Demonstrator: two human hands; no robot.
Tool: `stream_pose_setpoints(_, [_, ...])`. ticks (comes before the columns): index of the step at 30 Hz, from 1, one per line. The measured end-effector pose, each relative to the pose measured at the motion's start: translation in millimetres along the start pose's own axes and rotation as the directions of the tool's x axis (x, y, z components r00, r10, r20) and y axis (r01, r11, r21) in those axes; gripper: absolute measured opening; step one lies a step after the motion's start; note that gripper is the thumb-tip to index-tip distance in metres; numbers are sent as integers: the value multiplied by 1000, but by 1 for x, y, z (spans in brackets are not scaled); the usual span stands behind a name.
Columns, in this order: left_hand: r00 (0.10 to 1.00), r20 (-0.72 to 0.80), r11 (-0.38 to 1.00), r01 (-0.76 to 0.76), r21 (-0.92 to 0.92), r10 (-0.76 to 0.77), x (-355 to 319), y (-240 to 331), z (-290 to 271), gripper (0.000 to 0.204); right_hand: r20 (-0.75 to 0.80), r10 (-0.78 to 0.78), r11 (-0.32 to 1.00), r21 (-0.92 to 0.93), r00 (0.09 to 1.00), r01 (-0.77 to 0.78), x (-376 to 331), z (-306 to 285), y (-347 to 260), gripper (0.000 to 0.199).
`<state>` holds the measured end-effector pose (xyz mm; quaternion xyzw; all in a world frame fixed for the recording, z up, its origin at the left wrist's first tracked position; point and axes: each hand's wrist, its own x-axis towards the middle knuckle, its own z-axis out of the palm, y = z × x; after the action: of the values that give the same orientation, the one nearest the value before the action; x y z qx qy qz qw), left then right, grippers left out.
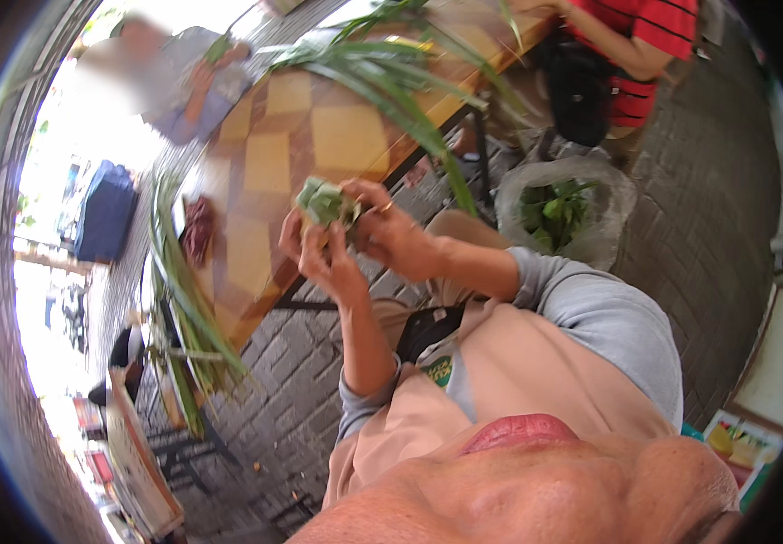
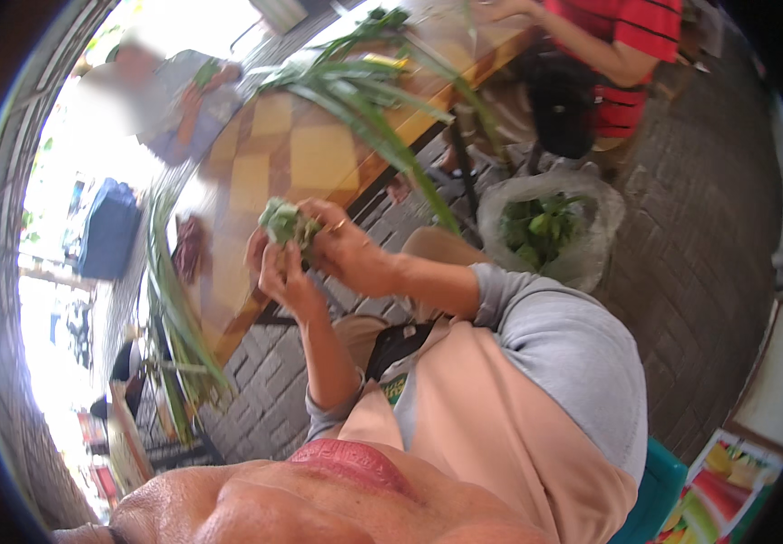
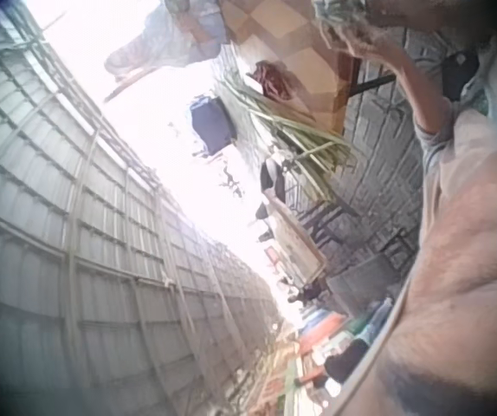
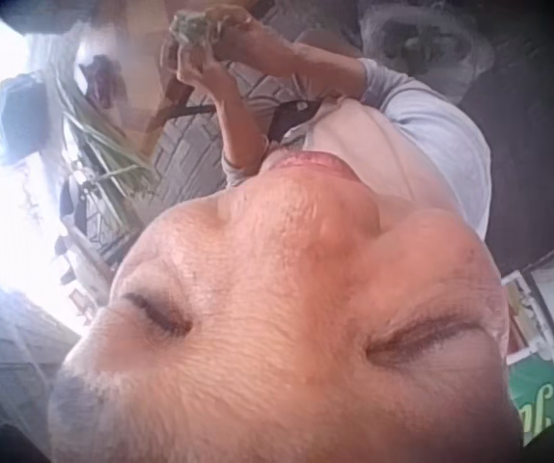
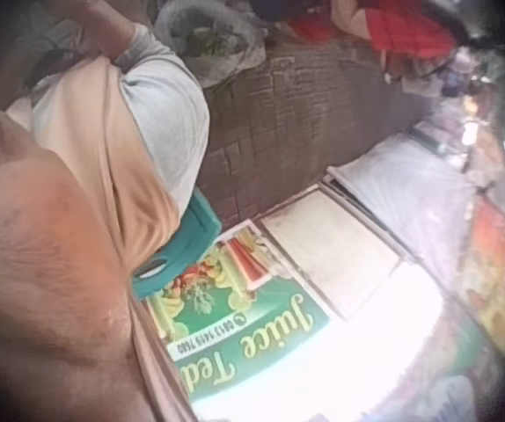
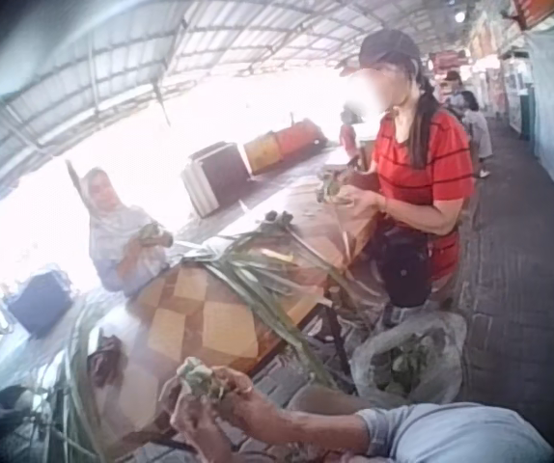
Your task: The person weaves long green leaves into a small, structured packet by hand. They fold and tuck the leaves repeatedly to form a compact shape, occasionally adjusting the bundle.
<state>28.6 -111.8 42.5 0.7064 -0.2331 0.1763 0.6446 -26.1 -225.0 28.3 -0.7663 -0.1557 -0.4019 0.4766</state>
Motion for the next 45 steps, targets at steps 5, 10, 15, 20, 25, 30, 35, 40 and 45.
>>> stream_pose_setpoints(5, [960,77,602,231,-764,-270,1,-5,0,12,19,37,973,228,999,-41,6,-7,2,15])
stream_pose_setpoints(10, [999,-28,880,-50,-472,42,-6,-19,-19,13,165,-9,947,318,986,-45,12,-20,7,16])
stream_pose_setpoints(15, [973,-36,913,-227,-338,229,-7,-9,-31,19,362,173,707,602,916,-371,10,-40,14,20])
stream_pose_setpoints(20, [973,226,867,71,-493,49,-4,10,-35,75,532,227,447,688,816,-572,11,-60,25,17])
stream_pose_setpoints(25, [866,497,762,353,-543,-46,-7,11,-31,71,517,339,286,740,786,-609,11,-43,40,10])
stream_pose_setpoints(30, [959,248,815,252,-522,-138,-12,-8,-22,60,161,542,631,570,825,-526,12,-19,47,14])
stream_pose_setpoints(35, [976,209,859,158,-487,-60,-17,-9,-18,61,-30,310,847,464,950,-261,7,9,14,19])
stream_pose_setpoints(40, [884,452,751,378,-541,-119,-19,-3,-39,70,75,323,755,580,943,-305,12,-1,23,13])
stream_pose_setpoints(45, [881,460,961,21,-275,112,-20,19,-62,77,370,128,821,481,920,-307,25,-10,13,10])
